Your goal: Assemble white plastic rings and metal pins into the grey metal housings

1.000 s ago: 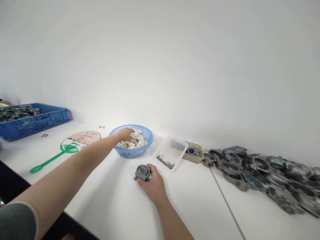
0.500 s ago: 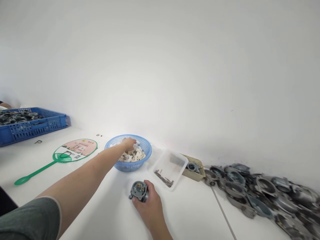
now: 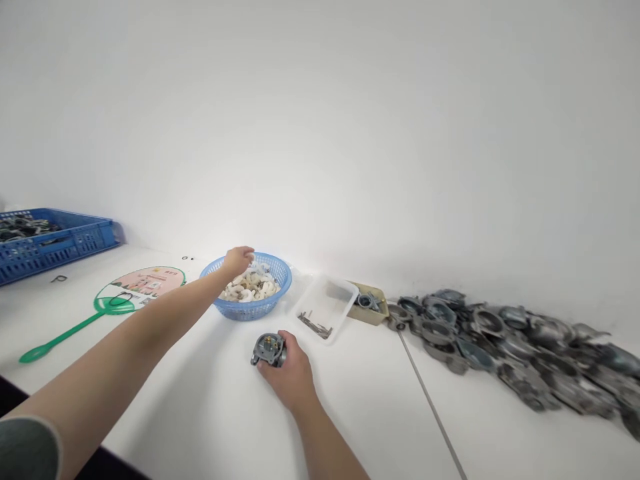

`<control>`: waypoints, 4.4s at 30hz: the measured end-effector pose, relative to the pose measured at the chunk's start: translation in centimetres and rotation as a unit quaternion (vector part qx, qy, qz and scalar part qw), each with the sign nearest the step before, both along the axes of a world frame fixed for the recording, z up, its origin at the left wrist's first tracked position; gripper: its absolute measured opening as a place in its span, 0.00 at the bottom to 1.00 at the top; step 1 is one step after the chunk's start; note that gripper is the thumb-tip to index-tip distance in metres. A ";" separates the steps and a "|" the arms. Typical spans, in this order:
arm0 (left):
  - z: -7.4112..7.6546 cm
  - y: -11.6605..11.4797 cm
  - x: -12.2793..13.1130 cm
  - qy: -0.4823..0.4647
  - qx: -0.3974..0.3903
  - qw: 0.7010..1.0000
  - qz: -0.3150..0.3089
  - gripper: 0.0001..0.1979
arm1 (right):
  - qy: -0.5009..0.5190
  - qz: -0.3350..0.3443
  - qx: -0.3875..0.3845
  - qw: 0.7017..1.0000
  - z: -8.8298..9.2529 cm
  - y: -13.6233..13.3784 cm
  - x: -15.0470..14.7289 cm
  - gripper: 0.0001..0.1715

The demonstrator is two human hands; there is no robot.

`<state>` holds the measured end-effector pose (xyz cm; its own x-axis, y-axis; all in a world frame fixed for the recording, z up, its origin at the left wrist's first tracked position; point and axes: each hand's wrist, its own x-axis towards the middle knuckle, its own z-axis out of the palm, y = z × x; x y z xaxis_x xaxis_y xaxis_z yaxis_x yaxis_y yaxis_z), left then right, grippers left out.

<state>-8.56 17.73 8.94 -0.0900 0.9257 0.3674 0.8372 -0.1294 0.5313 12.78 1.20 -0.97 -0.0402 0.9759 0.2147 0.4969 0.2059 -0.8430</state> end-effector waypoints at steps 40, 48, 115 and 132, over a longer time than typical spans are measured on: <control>-9.6 -16.0 4.6 -0.146 0.319 0.916 -0.194 0.06 | 0.003 0.043 -0.013 0.999 0.1 -0.1 -0.5 0.33; -10.4 -15.5 4.5 -0.018 0.381 0.898 -0.220 0.10 | 0.010 0.029 -0.006 1.000 0.0 -0.1 -0.6 0.34; -8.6 -17.1 6.1 -0.172 0.053 0.957 -0.229 0.19 | 0.060 0.230 -0.028 0.971 0.8 0.7 0.8 0.32; -8.7 -16.8 6.3 -0.196 0.048 0.948 -0.248 0.18 | 0.138 0.273 -0.086 0.948 1.5 0.6 1.9 0.40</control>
<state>-2.28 0.97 0.26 0.2008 0.8539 0.4802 0.4018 -0.5188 0.7546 14.72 1.82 0.50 -0.5152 0.8471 0.1301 0.1107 0.2163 -0.9700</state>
